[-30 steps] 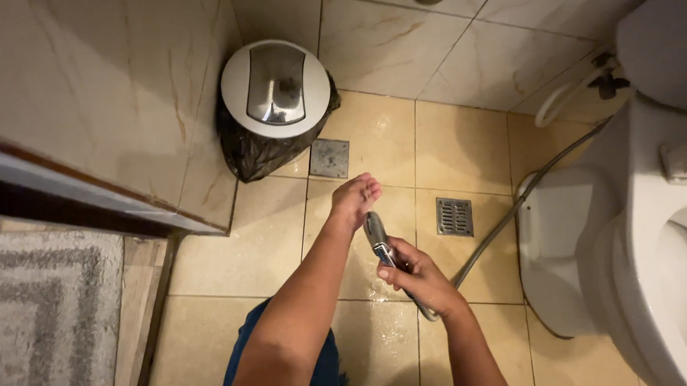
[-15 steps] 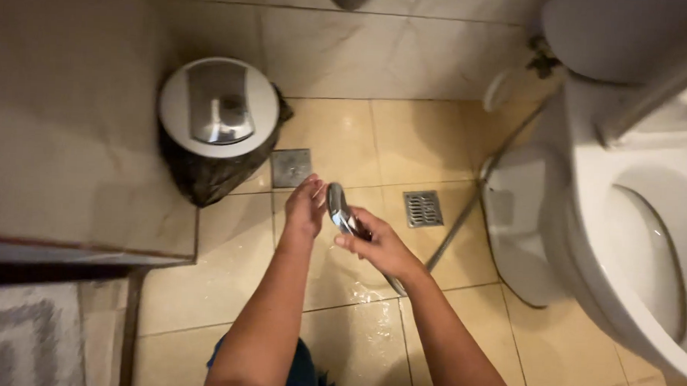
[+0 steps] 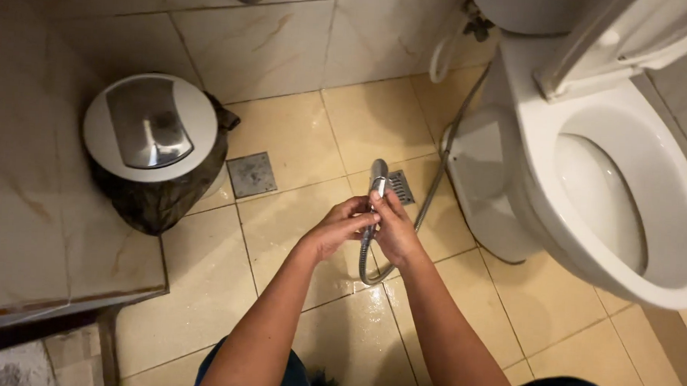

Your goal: The person uses a handheld bidet sprayer to rinse the inside of a white toilet bowl. They direct the water stream around the bowl's interior and use their left hand to wipe the rim and inner surfaces while rinsing.

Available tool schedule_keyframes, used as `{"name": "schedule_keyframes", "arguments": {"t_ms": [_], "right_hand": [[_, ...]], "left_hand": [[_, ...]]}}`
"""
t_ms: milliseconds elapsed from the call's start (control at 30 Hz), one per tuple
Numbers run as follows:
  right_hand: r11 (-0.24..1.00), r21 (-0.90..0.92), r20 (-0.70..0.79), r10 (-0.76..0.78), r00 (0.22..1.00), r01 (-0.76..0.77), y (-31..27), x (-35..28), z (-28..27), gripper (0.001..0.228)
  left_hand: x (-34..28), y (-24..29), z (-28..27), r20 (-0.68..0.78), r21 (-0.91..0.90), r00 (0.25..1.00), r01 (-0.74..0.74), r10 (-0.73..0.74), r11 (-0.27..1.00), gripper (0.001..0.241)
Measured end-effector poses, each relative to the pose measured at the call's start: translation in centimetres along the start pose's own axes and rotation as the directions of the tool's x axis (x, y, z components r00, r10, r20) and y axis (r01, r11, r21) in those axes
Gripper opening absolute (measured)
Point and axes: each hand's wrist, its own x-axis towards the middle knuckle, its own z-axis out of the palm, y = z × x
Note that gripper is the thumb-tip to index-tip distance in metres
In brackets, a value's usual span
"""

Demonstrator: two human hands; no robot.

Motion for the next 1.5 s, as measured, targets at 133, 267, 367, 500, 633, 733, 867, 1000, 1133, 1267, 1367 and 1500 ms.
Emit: {"name": "schedule_keyframes", "arguments": {"t_ms": [133,267,367,500,633,733,867,1000,1133,1267,1367,1500], "right_hand": [[0.993,0.113,0.029,0.026,0.999,-0.029,2.0,0.8,-1.9,0.045],[0.965,0.261,0.059,-0.016,0.998,0.0,0.4,-1.7,-1.6,0.014],[0.953,0.3,0.032,-0.045,0.998,0.034,-0.3,-3.0,-1.3,0.01],[0.943,0.333,0.064,-0.023,0.998,0.0,-0.9,-3.4,-1.5,0.011],[0.924,0.376,-0.014,0.088,0.996,-0.076,2.6,1.1,-5.9,0.023],[0.875,0.467,-0.137,0.21,0.968,-0.124,6.2,7.4,-10.8,0.016],[0.824,0.546,-0.115,0.252,0.961,-0.151,4.0,8.5,-8.2,0.027],[0.78,0.571,-0.005,0.315,0.949,-0.256,6.8,14.0,-9.1,0.029],[0.794,0.527,0.024,0.342,0.939,-0.302,5.6,14.7,-8.9,0.032],[0.775,0.535,0.128,0.32,0.939,-0.337,7.5,18.2,-11.2,0.025],[0.832,0.474,0.069,0.291,0.954,-0.288,6.7,18.2,-11.0,0.026],[0.862,0.453,0.064,0.222,0.973,-0.227,5.7,19.1,-9.7,0.021]], "left_hand": [[-1.2,1.0,0.9,-0.022,0.112,1.0,-0.008,0.01,0.994,0.058],[-2.5,2.1,1.2,0.03,0.068,0.999,0.039,-0.041,0.997,0.056],[-3.0,2.7,1.8,0.086,0.019,0.989,0.118,-0.119,0.993,0.066],[-2.6,2.5,1.7,0.081,0.024,0.987,0.138,-0.139,0.99,0.062],[-2.8,2.2,0.9,0.102,0.11,0.984,0.138,-0.149,0.984,0.062],[-3.9,3.1,1.6,0.113,0.156,0.98,0.147,-0.165,0.977,0.055],[-4.5,3.1,1.9,0.15,0.229,0.97,0.156,-0.193,0.961,0.047],[-4.6,3.4,2.2,0.213,0.315,0.952,0.146,-0.219,0.938,0.046],[-4.4,4.3,2.0,0.26,0.405,0.941,0.096,-0.215,0.909,0.044],[-3.7,4.2,1.4,0.239,0.417,0.946,0.103,-0.219,0.903,0.049],[-3.5,4.7,1.3,0.218,0.425,0.952,0.106,-0.215,0.899,0.048],[-3.0,4.3,0.7,0.201,0.451,0.962,0.076,-0.184,0.889,0.052]]}}
